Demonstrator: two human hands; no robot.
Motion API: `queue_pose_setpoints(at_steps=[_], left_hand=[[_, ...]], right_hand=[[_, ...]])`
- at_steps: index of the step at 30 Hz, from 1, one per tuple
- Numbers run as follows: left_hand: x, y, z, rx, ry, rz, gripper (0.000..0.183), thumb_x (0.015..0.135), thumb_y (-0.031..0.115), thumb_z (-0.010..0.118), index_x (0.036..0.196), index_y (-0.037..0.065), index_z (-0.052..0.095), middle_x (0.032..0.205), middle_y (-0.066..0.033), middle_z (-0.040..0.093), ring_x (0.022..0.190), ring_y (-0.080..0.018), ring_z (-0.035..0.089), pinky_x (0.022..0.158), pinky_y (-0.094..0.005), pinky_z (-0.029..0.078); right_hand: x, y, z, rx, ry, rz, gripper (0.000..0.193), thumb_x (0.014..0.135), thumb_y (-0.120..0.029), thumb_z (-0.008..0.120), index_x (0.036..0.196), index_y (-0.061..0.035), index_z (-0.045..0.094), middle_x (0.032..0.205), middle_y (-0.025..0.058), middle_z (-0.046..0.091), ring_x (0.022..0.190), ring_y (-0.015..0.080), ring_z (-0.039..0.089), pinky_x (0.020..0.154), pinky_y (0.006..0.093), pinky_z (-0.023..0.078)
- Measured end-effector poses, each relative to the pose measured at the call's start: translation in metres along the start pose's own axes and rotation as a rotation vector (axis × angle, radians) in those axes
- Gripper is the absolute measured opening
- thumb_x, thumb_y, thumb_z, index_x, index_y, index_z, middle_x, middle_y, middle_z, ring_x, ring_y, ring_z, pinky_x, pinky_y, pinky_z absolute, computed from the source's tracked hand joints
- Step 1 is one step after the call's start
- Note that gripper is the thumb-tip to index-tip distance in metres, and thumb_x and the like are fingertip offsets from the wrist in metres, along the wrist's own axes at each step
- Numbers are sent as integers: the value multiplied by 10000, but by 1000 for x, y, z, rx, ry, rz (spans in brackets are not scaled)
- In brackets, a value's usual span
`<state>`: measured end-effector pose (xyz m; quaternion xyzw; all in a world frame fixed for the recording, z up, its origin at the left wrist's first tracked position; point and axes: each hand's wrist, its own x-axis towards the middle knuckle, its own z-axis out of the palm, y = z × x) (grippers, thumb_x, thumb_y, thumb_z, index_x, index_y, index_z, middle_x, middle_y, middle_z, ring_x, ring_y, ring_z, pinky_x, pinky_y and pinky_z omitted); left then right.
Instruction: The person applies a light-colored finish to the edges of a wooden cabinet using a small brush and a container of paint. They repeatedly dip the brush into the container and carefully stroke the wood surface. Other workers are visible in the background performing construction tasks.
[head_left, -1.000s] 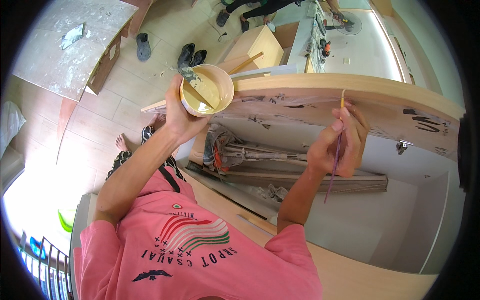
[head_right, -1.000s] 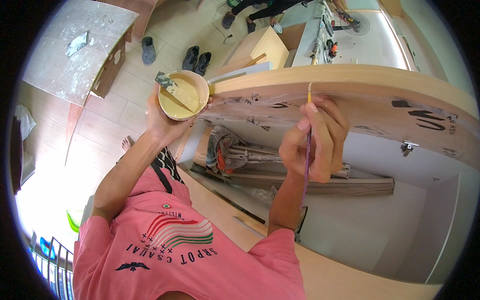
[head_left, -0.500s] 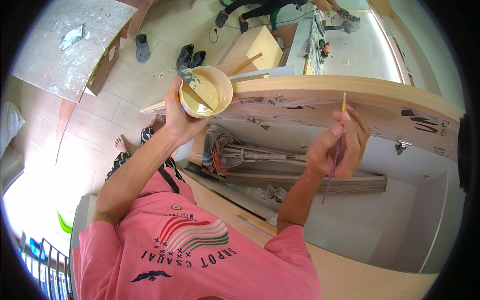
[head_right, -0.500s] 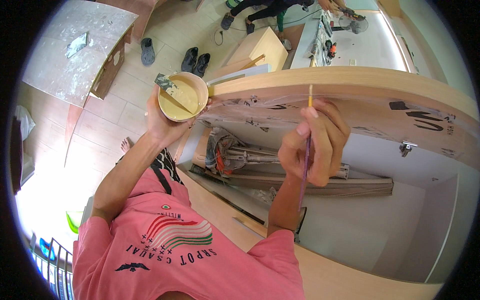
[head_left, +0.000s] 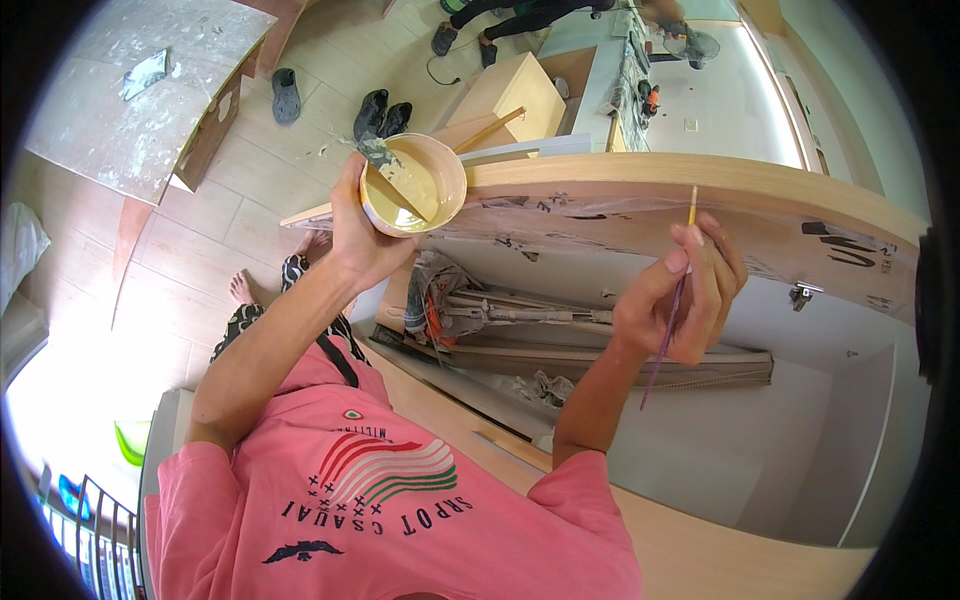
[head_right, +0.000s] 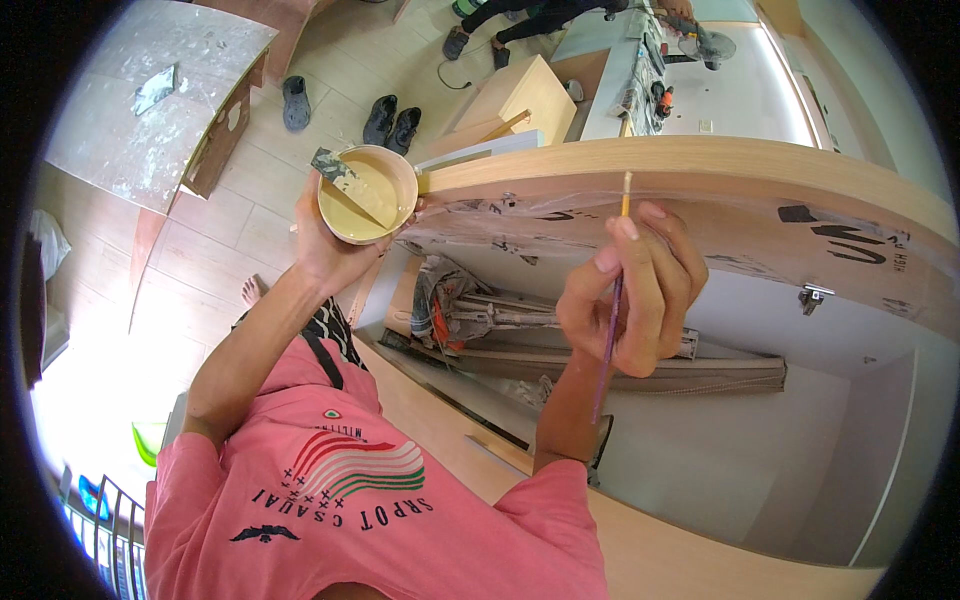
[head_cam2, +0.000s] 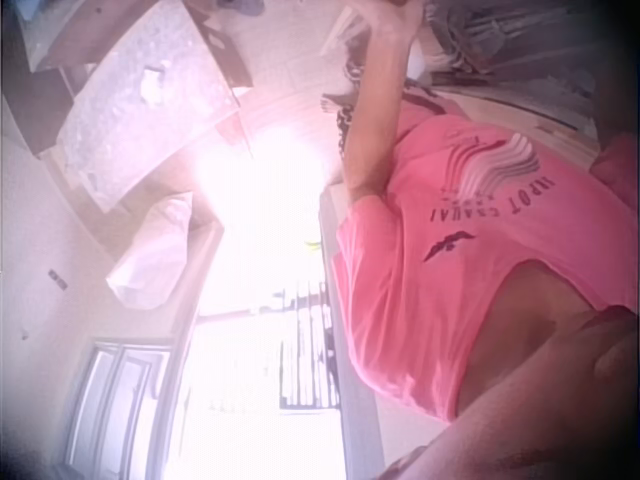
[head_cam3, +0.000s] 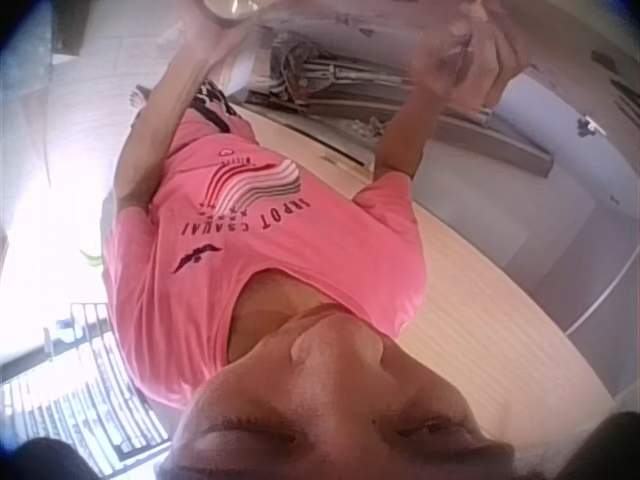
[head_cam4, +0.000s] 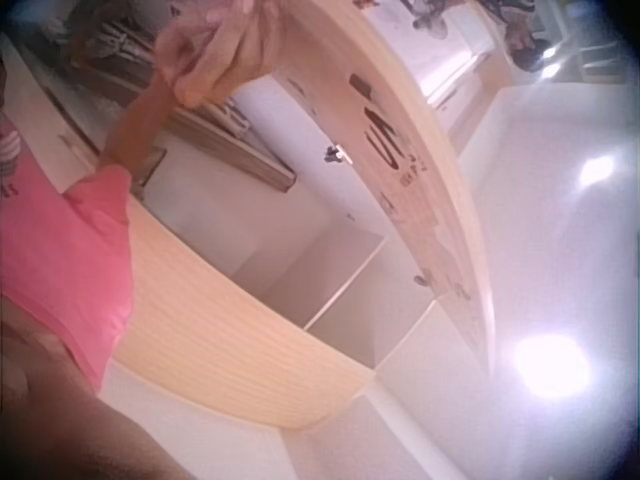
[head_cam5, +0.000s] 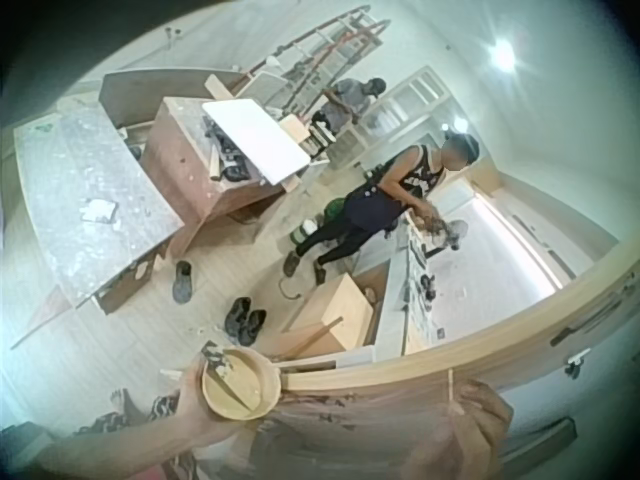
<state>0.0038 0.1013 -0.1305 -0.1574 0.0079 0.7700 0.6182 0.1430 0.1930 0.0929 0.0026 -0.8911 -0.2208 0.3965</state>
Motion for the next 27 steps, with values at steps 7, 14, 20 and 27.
queue_pose_setpoints(at_steps=[7, 14, 20, 27], left_hand=[[-1, 0, 5, -32, 12, 12, 688, 1005, 575, 307, 1417, 37, 423, 1373, -211, 514, 1218, -395, 542, 1088, -488, 418], [-1, -1, 2, -33, 32, -1, 687, 1002, 573, 325, 1425, 40, 419, 1386, -218, 506, 1229, -422, 531, 1098, -499, 404], [0, -1, 4, -27, 33, -4, 692, 1000, 583, 323, 1429, 50, 422, 1393, -211, 506, 1245, -421, 525, 1095, -495, 403], [0, -2, 1, -19, 7, 5, 697, 1001, 586, 298, 1416, 43, 440, 1365, -208, 536, 1233, -419, 536, 1081, -477, 419]], right_hand=[[-7, -5, 9, 32, -119, -3, 227, 795, 84, 567, 977, 39, 694, 881, 112, 674, 911, 335, 661, 786, 441, 570], [-10, -5, 7, 48, -43, -4, 264, 760, 89, 577, 985, 31, 703, 903, 123, 670, 922, 339, 655, 811, 460, 573], [-14, -12, 11, 44, -185, -15, 258, 761, 85, 584, 984, 28, 700, 922, 121, 676, 947, 325, 647, 825, 476, 565], [-19, -15, 15, 50, -105, 24, 283, 735, 75, 604, 990, 8, 707, 895, 98, 674, 955, 316, 640, 830, 495, 532]])
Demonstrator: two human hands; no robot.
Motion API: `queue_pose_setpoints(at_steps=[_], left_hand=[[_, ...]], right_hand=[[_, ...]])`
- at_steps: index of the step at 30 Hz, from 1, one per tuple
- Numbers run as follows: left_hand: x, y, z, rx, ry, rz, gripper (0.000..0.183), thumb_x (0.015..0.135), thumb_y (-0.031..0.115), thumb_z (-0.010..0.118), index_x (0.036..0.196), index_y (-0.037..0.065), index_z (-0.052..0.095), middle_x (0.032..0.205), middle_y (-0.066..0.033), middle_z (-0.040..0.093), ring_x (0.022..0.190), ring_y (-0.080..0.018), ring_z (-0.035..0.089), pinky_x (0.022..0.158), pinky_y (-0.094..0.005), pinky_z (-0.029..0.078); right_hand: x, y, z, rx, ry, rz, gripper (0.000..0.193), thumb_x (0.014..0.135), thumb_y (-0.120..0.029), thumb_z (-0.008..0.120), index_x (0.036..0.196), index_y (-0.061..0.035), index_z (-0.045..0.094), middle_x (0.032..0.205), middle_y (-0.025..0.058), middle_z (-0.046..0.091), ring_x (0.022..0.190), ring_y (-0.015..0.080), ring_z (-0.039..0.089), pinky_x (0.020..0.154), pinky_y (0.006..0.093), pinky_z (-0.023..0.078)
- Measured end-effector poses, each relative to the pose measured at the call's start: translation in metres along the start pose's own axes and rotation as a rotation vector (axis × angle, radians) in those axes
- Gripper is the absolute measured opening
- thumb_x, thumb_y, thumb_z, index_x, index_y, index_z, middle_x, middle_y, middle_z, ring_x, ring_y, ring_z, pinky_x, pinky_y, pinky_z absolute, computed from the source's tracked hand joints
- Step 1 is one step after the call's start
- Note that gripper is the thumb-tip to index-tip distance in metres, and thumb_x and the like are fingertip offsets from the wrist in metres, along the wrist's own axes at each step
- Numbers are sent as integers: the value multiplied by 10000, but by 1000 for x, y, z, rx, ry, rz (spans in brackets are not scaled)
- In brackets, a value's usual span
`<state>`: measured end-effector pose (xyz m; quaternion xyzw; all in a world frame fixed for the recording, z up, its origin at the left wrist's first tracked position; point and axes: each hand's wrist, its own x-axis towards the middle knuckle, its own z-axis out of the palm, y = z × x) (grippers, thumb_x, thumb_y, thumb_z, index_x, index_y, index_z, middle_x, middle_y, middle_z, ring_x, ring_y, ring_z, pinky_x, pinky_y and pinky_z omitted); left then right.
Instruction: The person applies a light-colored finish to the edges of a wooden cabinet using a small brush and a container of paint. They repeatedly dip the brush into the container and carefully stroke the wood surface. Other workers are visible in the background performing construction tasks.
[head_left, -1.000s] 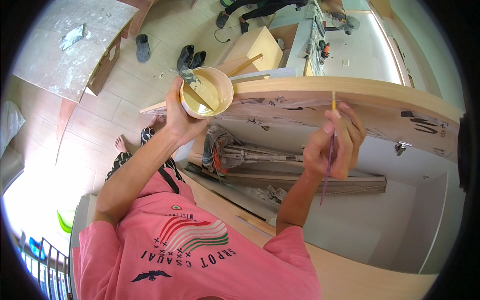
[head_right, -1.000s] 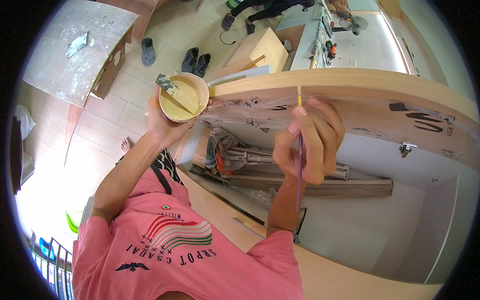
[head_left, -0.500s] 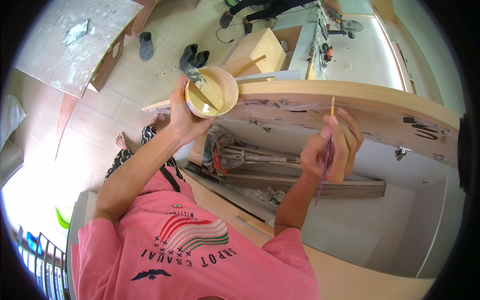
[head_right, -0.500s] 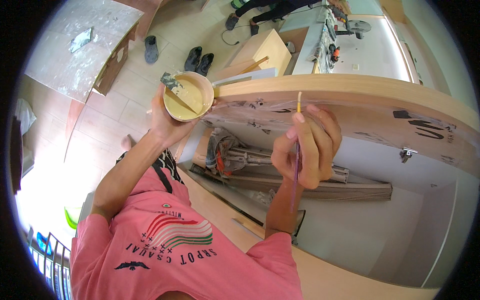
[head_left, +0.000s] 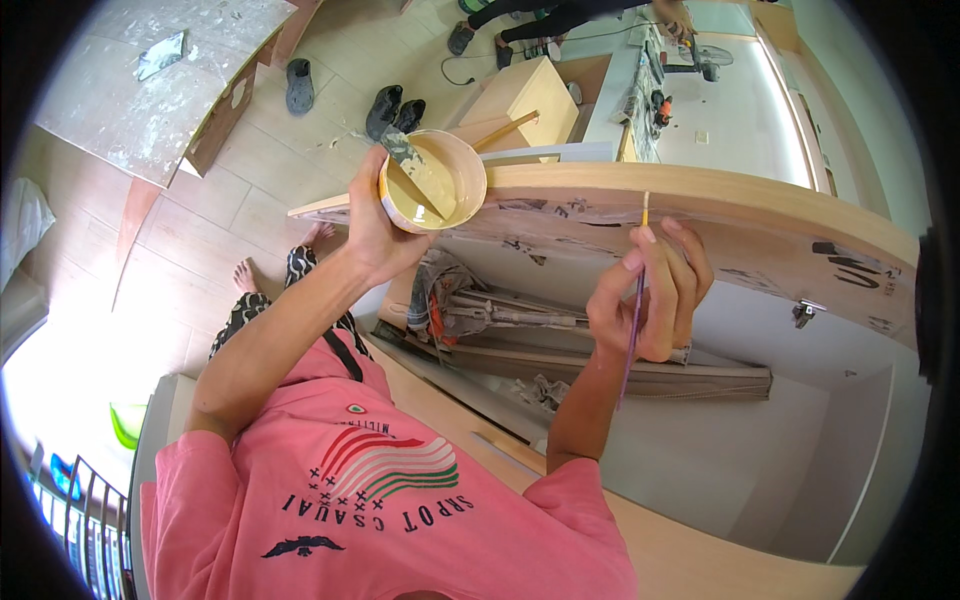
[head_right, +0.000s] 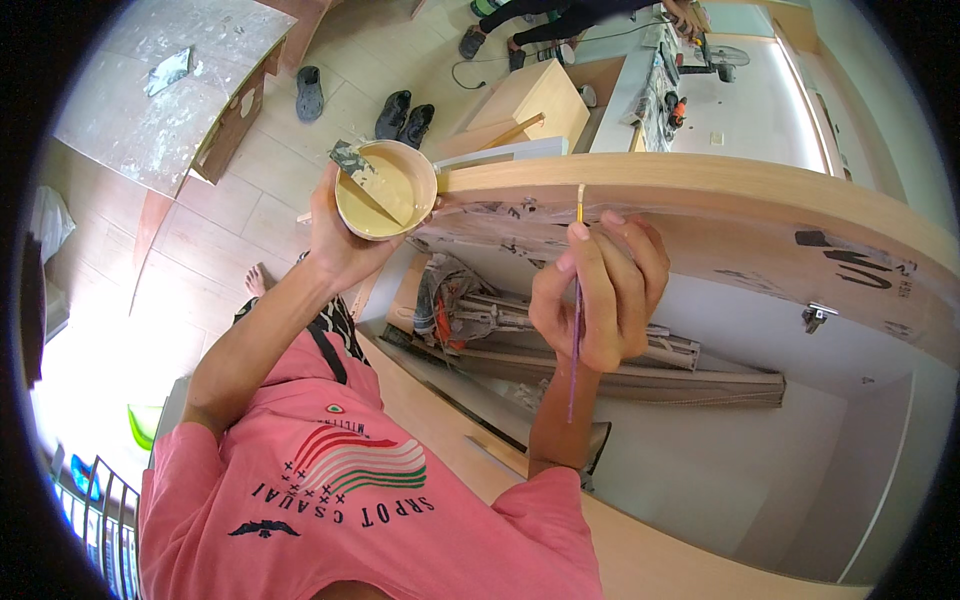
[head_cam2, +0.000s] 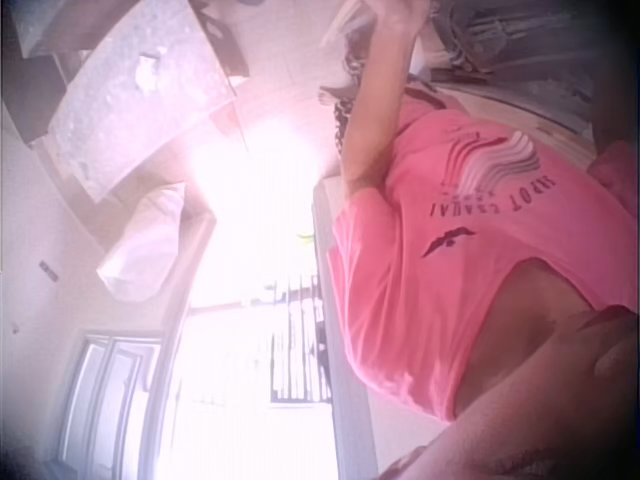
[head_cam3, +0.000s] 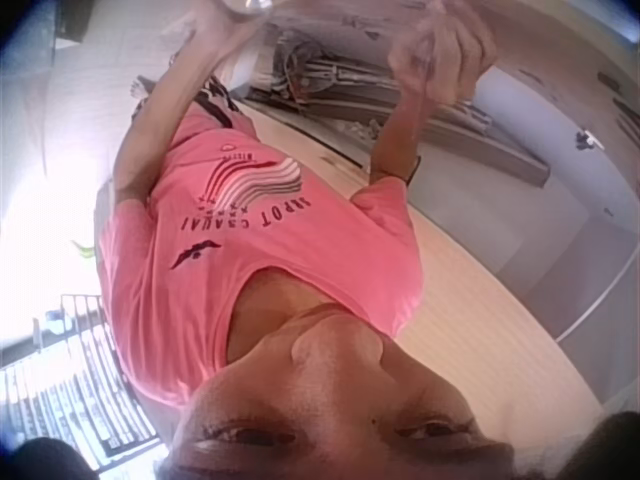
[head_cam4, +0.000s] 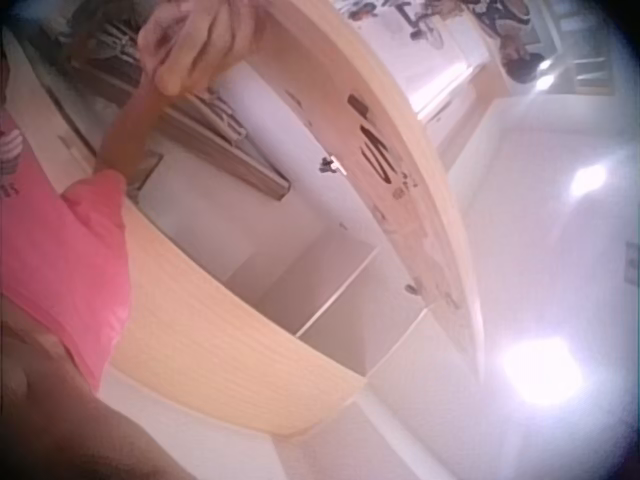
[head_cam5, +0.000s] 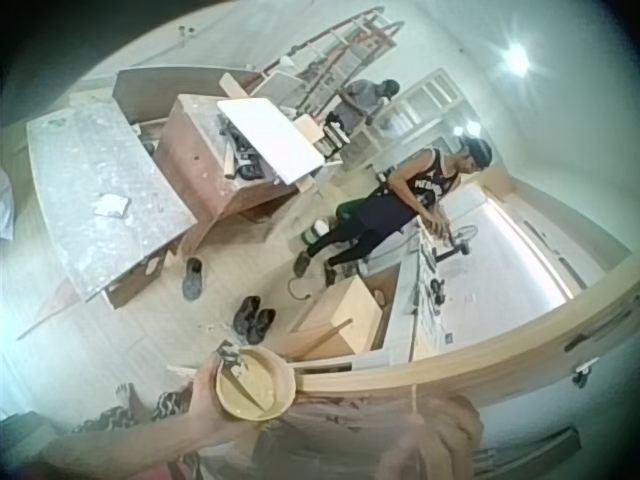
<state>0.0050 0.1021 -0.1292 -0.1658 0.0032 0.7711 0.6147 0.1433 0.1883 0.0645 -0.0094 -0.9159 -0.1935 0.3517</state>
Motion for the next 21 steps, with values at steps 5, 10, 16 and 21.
queue_pose_setpoints(at_steps=[5, 10, 16, 21], left_hand=[[-3, 1, 3, 29, 5, 9, 709, 1002, 582, 292, 1424, 30, 431, 1378, -225, 529, 1231, -416, 542, 1079, -469, 427], [-6, 9, -8, -1, -12, 2, 741, 993, 611, 280, 1450, 44, 416, 1436, -230, 490, 1240, -410, 544, 1061, -460, 446], [-42, 48, -27, 189, 101, 29, 737, 963, 679, 299, 1400, 117, 487, 1394, -171, 547, 1177, -355, 581, 953, -423, 484], [-75, 68, -29, 248, 97, 72, 712, 947, 695, 338, 1346, 137, 527, 1296, -158, 604, 1086, -327, 604, 886, -426, 487]], right_hand=[[-4, -12, 3, 34, -130, -16, 246, 765, 62, 611, 984, -2, 704, 870, 87, 681, 949, 321, 638, 857, 514, 506], [-22, -32, -2, 169, 14, 228, 187, 803, 53, 621, 970, -6, 681, 877, 86, 687, 926, 318, 643, 886, 513, 497], [-45, -51, -2, 309, 242, 538, 161, 829, 80, 606, 970, 17, 649, 916, 140, 678, 914, 332, 646, 872, 443, 518], [-49, -78, 5, 455, 248, 651, 185, 827, 78, 591, 1002, 42, 636, 953, 160, 665, 934, 327, 642, 878, 429, 512]])
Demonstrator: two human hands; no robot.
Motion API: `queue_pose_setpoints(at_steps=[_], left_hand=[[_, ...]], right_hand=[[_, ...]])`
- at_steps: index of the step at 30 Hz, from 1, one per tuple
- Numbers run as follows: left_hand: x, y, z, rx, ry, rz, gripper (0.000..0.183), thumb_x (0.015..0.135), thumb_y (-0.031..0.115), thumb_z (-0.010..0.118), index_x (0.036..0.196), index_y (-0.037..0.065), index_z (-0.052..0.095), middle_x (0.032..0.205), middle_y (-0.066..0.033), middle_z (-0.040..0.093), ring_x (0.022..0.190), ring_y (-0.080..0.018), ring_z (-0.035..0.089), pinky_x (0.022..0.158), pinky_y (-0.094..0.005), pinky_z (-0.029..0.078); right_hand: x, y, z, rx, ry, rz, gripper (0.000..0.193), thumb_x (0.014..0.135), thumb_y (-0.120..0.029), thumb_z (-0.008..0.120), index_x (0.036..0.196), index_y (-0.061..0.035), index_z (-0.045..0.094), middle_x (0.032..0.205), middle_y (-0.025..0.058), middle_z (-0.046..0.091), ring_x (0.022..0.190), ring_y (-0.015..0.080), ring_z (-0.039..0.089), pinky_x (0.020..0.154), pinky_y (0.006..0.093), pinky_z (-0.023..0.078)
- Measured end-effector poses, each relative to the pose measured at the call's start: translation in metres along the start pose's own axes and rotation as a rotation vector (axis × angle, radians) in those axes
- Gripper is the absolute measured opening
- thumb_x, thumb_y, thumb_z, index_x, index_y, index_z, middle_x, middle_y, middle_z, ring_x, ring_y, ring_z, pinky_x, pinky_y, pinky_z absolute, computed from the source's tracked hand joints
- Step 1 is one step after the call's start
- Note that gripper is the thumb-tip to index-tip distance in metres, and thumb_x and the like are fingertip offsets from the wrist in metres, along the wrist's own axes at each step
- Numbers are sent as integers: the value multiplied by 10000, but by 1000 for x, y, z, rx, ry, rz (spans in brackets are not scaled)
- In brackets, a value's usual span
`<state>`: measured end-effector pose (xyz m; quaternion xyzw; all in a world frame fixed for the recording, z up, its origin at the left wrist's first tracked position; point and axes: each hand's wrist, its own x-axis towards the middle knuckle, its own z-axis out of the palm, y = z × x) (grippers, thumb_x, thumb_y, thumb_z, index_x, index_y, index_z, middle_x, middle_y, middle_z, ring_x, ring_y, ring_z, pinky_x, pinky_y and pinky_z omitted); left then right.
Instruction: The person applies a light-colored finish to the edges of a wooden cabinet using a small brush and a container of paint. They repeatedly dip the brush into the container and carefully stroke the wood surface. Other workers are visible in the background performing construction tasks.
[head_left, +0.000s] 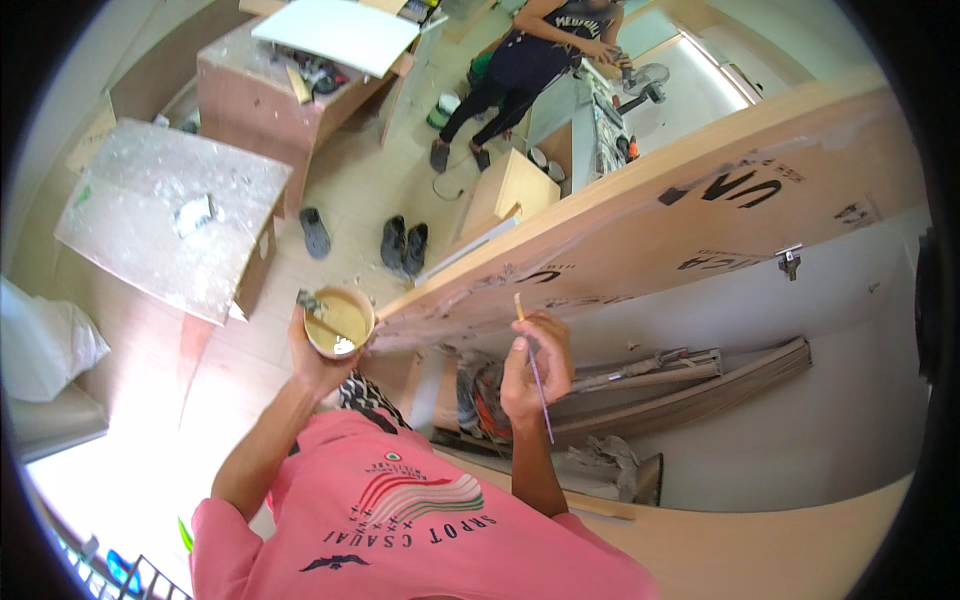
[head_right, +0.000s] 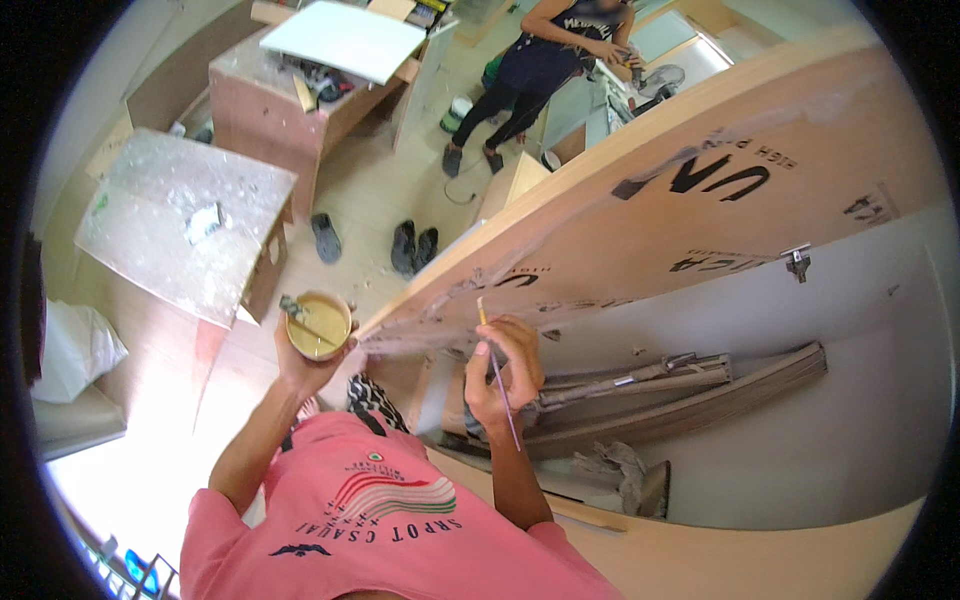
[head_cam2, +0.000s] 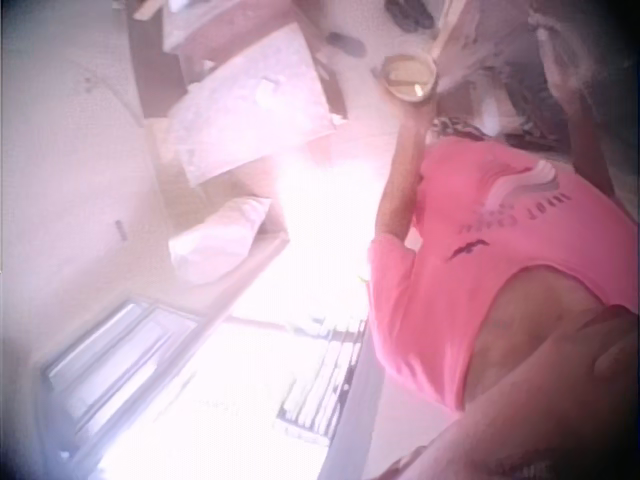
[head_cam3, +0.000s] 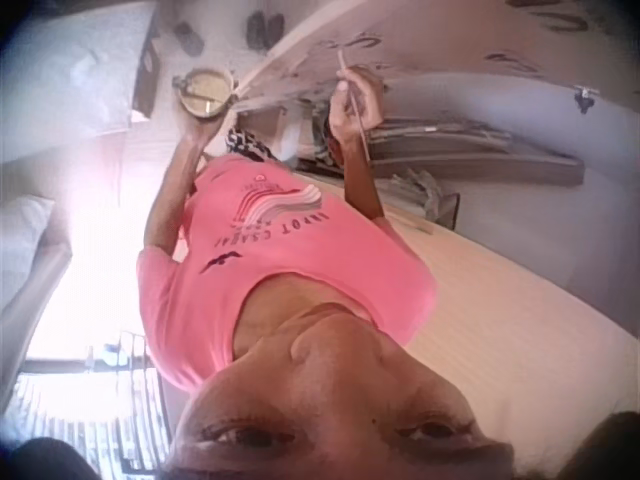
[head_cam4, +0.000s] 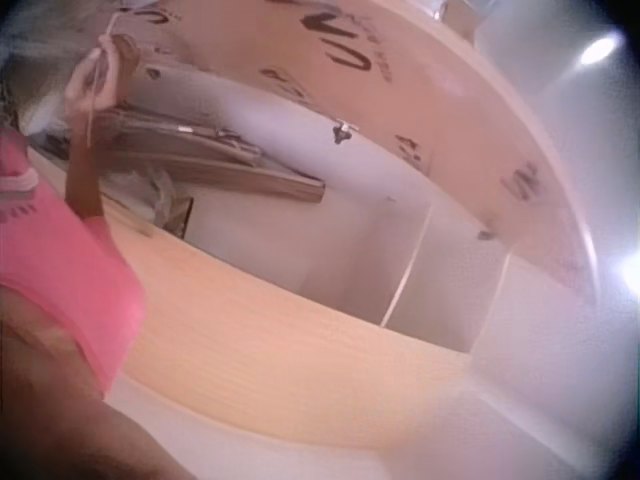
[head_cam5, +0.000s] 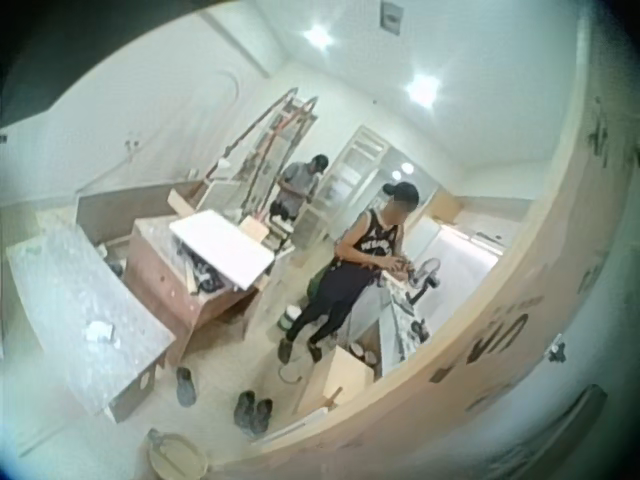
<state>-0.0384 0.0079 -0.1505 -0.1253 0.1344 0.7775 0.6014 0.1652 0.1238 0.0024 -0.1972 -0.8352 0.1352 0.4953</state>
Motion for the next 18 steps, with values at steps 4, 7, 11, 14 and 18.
queue_pose_setpoints(at_steps=[4, 7, 11, 14, 18], left_hand=[[-21, 6, 2, 9, 17, 27, 716, 921, 687, 398, 1296, 100, 560, 1251, -156, 620, 1041, -320, 612, 853, -426, 498], [-40, 13, 7, 25, -9, 58, 725, 911, 694, 411, 1273, 86, 566, 1199, -141, 628, 1012, -316, 608, 826, -436, 496], [-54, 17, 8, 58, -42, 82, 712, 903, 699, 429, 1245, 92, 573, 1142, -123, 632, 991, -314, 594, 785, -438, 487], [-60, 14, 18, 43, -67, 77, 686, 900, 683, 449, 1232, 96, 573, 1102, -115, 629, 962, -298, 577, 757, -421, 474], [-68, 13, 29, 48, -105, 69, 705, 893, 661, 464, 1265, 68, 556, 1086, -115, 620, 931, -282, 566, 742, -395, 466]], right_hand=[[5, -10, 15, 114, -18, -43, 168, 834, 94, 570, 989, 44, 607, 924, 160, 672, 941, 304, 636, 883, 401, 504], [8, -23, 30, 233, 0, -68, 161, 808, 109, 595, 947, 28, 594, 899, 146, 683, 901, 300, 652, 845, 390, 519], [-2, -34, 51, 290, -63, -103, 204, 780, 81, 669, 964, 12, 614, 919, 166, 675, 854, 310, 683, 767, 369, 549], [-3, -44, 53, 321, -97, -78, 220, 778, 81, 679, 977, 10, 617, 917, 163, 673, 848, 306, 684, 759, 358, 552], [1, -51, 50, 327, -107, -104, 196, 767, 79, 685, 940, 9, 626, 910, 161, 673, 848, 308, 685, 755, 358, 554]])
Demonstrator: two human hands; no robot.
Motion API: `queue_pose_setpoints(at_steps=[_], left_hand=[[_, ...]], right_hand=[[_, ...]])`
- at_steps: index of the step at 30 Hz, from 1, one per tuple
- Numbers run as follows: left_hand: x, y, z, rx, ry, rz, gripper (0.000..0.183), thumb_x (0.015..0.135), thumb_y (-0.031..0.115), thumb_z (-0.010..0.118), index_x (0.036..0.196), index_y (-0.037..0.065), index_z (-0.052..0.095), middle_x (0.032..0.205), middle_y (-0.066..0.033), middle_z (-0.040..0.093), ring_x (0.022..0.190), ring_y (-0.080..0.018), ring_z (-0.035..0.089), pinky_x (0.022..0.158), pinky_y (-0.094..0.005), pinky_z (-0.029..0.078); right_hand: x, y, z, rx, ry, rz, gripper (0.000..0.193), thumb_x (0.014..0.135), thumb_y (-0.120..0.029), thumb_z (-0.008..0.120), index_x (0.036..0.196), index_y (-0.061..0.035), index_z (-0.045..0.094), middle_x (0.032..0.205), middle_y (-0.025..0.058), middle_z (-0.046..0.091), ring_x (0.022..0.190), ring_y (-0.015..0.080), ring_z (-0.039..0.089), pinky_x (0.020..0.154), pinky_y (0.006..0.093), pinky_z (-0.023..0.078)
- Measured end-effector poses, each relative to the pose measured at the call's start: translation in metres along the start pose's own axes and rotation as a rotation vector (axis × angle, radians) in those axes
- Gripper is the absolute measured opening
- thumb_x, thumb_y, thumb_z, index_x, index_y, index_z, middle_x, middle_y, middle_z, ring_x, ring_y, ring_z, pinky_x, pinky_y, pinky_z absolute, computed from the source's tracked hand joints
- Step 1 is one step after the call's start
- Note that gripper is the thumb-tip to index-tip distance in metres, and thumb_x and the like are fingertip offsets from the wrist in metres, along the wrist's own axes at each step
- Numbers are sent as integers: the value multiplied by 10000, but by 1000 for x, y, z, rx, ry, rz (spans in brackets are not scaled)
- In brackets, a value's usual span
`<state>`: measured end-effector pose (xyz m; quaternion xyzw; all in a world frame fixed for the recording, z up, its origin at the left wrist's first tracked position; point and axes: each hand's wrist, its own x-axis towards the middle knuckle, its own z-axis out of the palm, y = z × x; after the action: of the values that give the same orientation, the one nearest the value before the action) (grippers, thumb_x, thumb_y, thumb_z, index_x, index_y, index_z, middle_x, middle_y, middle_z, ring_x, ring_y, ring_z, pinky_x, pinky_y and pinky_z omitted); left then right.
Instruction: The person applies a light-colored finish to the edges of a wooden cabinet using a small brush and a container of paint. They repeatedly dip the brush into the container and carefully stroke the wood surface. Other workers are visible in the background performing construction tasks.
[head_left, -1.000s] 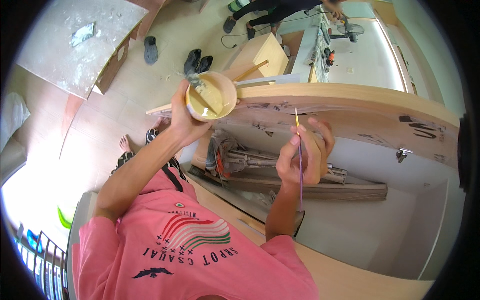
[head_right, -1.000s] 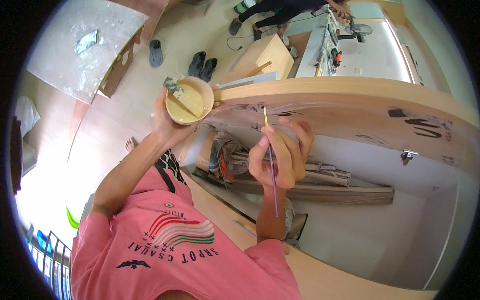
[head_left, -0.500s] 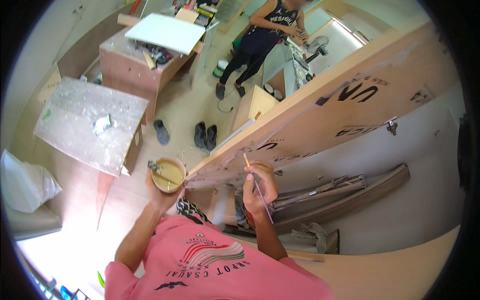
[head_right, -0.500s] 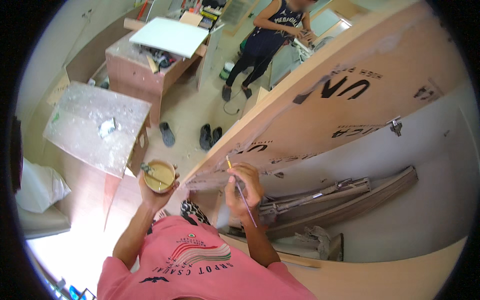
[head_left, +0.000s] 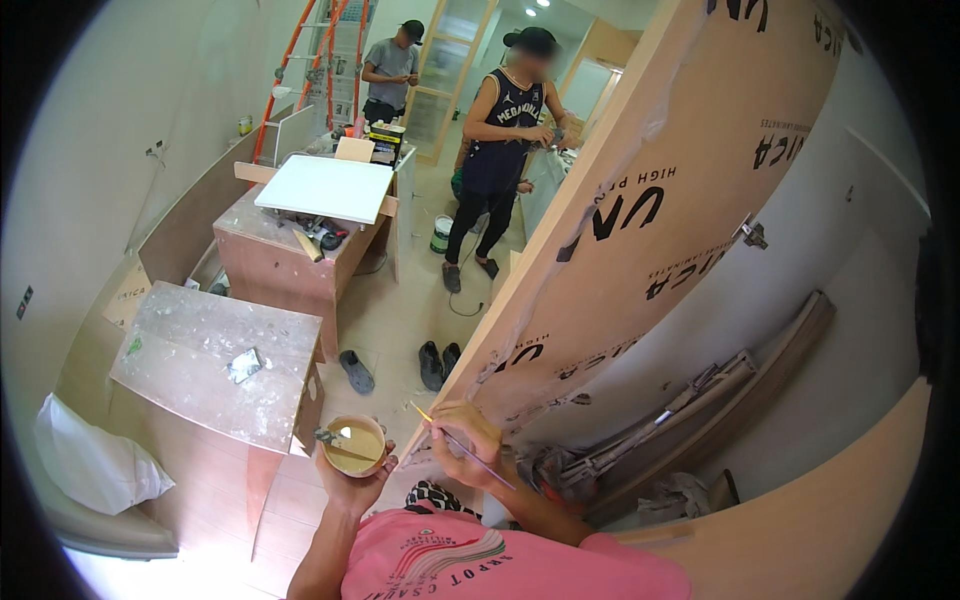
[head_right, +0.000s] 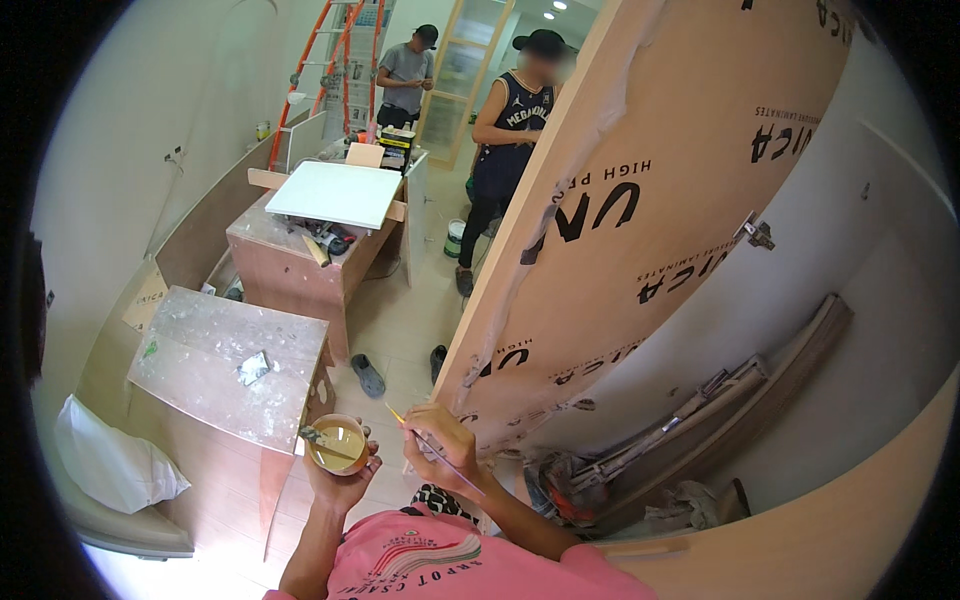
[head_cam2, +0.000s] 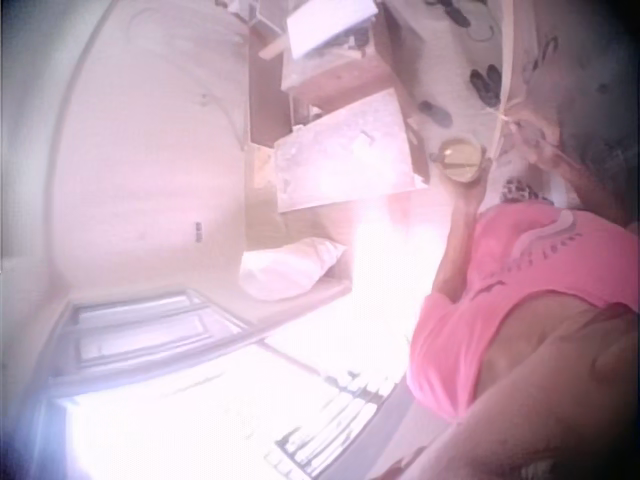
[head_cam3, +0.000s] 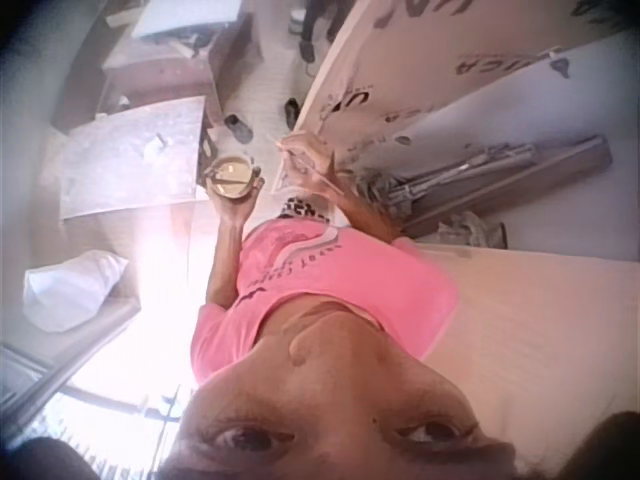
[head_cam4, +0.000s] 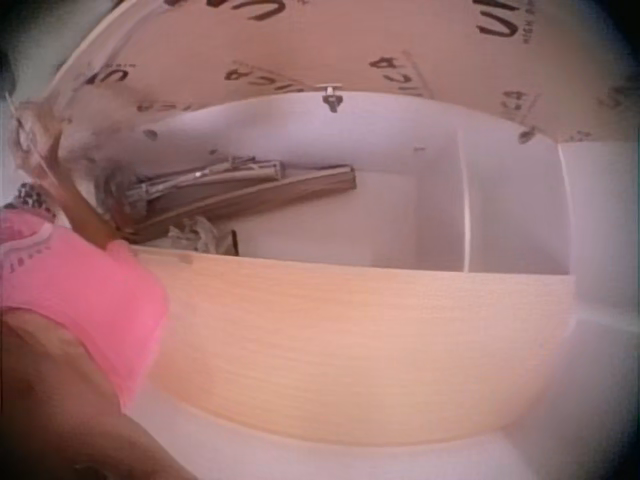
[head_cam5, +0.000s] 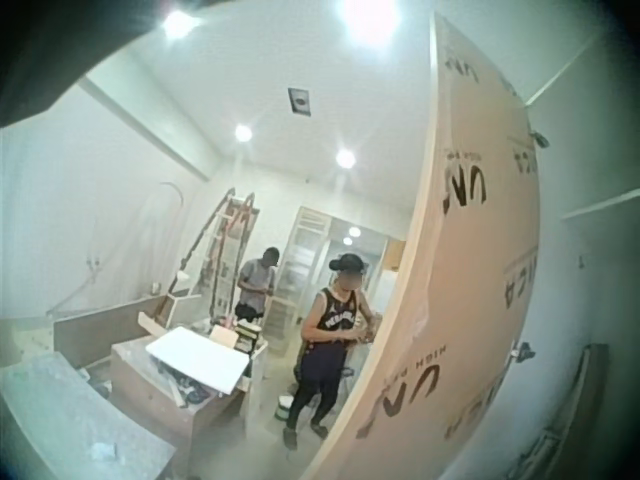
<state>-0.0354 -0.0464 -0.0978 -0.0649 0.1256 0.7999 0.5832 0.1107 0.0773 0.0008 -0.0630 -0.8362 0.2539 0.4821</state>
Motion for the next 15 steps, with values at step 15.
queue_pose_setpoints(at_steps=[15], left_hand=[[-41, -10, 41, 65, -28, 33, 624, 956, 645, 361, 1337, 182, 532, 1356, -82, 550, 1190, -287, 558, 936, -504, 476]], right_hand=[[14, -31, -25, 330, -250, 132, 137, 799, 73, 703, 929, 32, 710, 860, 119, 691, 794, 229, 674, 720, 307, 530]])
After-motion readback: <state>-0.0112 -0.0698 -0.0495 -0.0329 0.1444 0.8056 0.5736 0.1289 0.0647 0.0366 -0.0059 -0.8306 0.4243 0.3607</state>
